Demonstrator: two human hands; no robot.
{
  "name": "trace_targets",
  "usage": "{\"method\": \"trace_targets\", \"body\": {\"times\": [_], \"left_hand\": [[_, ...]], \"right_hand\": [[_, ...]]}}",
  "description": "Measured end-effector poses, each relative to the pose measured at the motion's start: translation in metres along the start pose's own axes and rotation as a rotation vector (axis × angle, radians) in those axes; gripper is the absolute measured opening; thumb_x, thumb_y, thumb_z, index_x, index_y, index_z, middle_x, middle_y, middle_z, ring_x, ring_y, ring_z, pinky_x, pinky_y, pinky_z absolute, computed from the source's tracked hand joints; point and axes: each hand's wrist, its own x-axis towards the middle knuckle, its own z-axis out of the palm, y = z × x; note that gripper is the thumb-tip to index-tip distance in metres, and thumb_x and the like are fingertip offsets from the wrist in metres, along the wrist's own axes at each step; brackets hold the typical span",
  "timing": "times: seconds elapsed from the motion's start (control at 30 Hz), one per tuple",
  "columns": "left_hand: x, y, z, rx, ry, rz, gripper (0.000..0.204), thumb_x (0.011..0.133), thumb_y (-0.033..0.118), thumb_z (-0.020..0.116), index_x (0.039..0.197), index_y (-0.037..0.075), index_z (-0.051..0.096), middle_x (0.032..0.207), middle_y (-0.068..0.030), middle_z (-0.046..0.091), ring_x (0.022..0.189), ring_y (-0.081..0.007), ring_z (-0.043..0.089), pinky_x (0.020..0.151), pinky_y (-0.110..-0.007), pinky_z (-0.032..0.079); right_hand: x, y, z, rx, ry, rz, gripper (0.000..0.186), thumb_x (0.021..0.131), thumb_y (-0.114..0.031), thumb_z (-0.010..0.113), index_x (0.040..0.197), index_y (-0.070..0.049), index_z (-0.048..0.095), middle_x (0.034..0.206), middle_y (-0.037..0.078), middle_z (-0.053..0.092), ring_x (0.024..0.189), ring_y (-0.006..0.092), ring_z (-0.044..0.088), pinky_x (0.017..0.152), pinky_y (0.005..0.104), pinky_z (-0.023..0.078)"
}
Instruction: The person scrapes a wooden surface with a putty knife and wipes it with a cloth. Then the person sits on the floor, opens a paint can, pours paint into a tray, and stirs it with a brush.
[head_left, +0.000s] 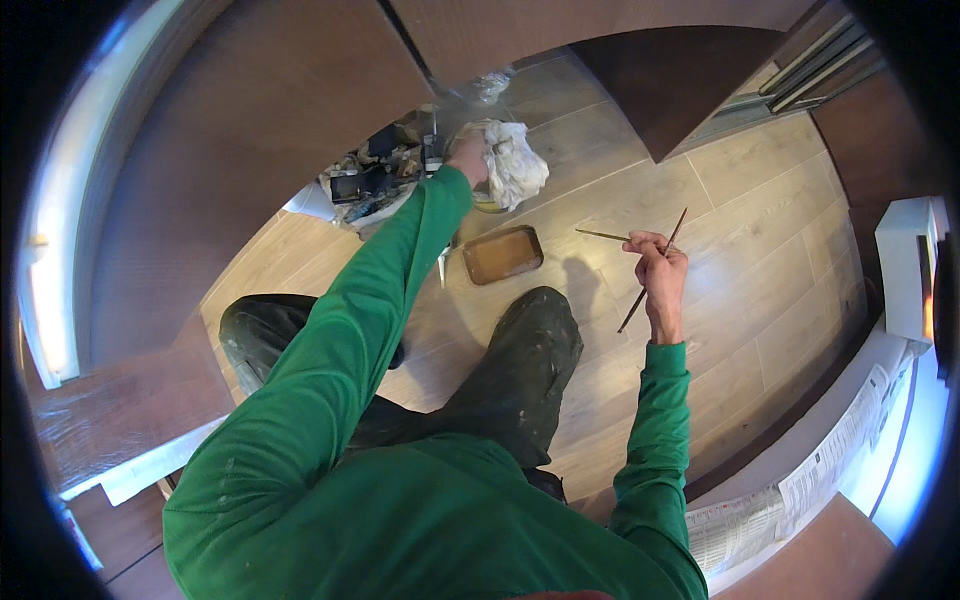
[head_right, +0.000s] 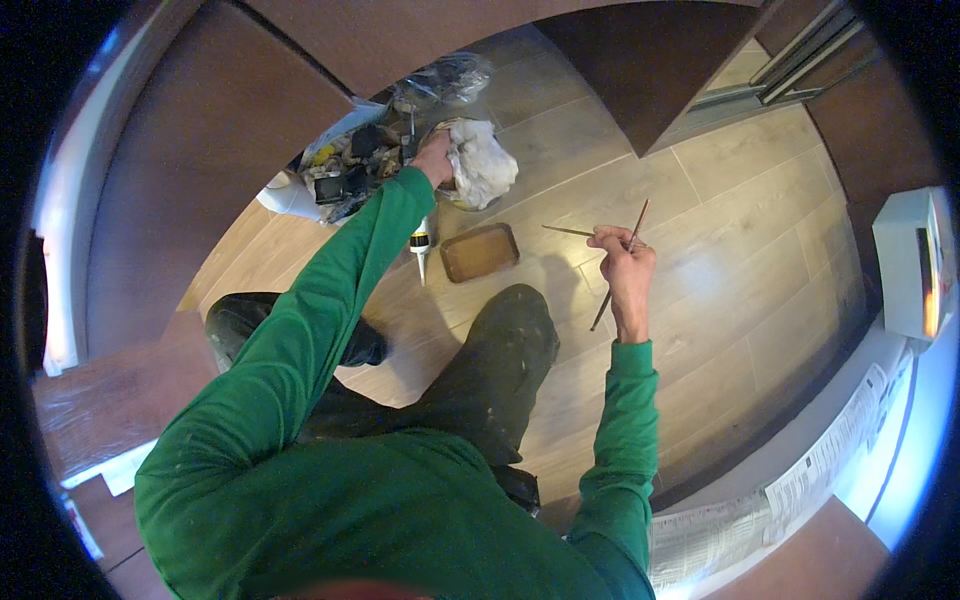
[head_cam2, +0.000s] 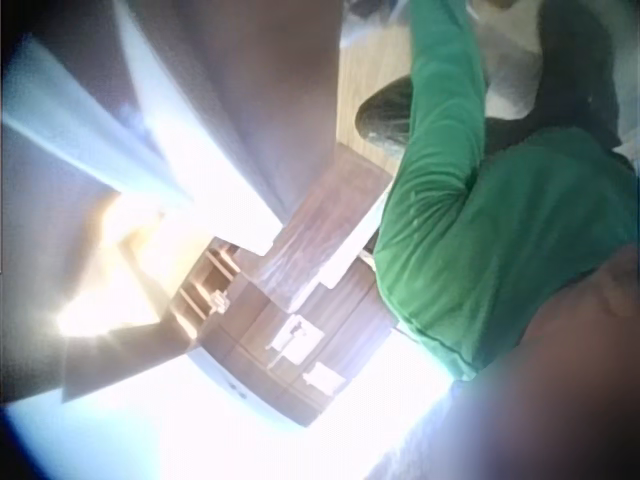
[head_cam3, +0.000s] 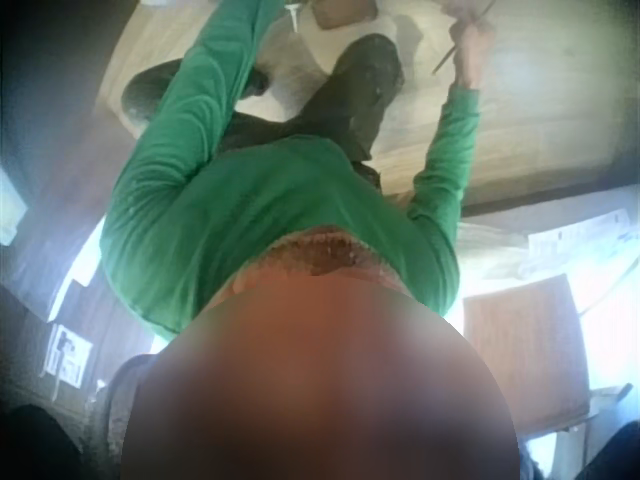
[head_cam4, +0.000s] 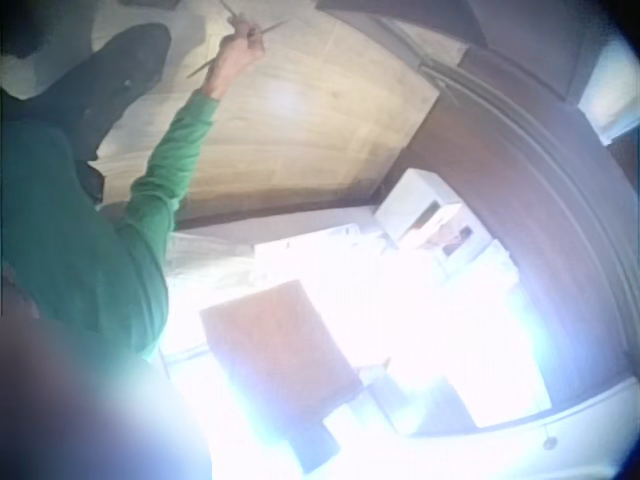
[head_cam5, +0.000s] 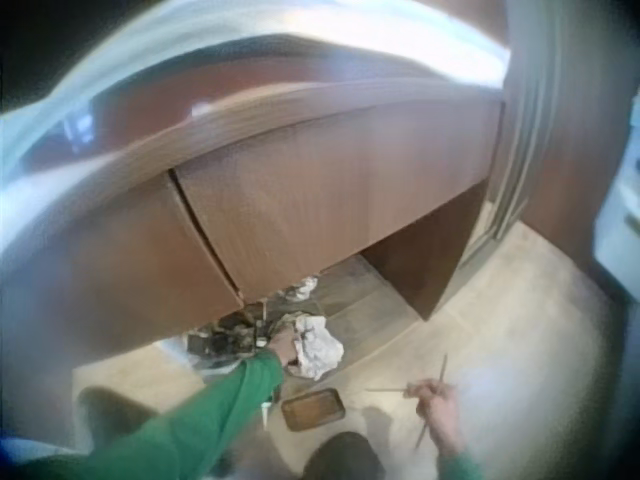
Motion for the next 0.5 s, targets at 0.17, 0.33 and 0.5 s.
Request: {"method": "trace_targets", "body": {"times": [0.17, 0.33, 0.5], "left_hand": [[0.000, 0.046, -0.002, -0.242, 0.194, -0.323, 0.035, 0.090, 0.029, 0.063, 0.114, 0.003, 0.063, 0.110, -0.0108, 0.067, 0.096, -0.0280, 0.067, 0.087, -0.043, 0.056], [-0.008, 0.106, -0.011, -0.813, 0.272, -0.643, 0.043, 0.083, 0.038, 0.072, 0.109, 0.005, 0.064, 0.103, -0.0093, 0.068, 0.087, -0.0264, 0.067, 0.081, -0.044, 0.057], [-0.027, 0.123, -0.020, -0.854, 0.095, -0.635, 0.036, 0.080, 0.034, 0.073, 0.100, 0.005, 0.064, 0.090, -0.0066, 0.066, 0.077, -0.0206, 0.065, 0.072, -0.037, 0.057]], "right_hand": [[-0.006, 0.016, -0.011, -0.004, 0.057, 0.036, 0.019, 0.087, -0.005, 0.055, 0.098, 0.003, 0.069, 0.081, 0.010, 0.071, 0.044, 0.0028, 0.036, 0.041, 0.0202, 0.026], [-0.007, 0.021, -0.015, 0.038, 0.107, 0.027, 0.017, 0.088, -0.010, 0.061, 0.096, 0.001, 0.070, 0.078, 0.009, 0.070, 0.047, 0.0027, 0.038, 0.043, 0.0208, 0.028], [0.002, 0.020, -0.011, -0.063, 0.092, -0.009, 0.020, 0.088, -0.017, 0.066, 0.095, 0.001, 0.071, 0.075, 0.005, 0.068, 0.052, 0.0041, 0.039, 0.048, 0.0230, 0.030]]}}
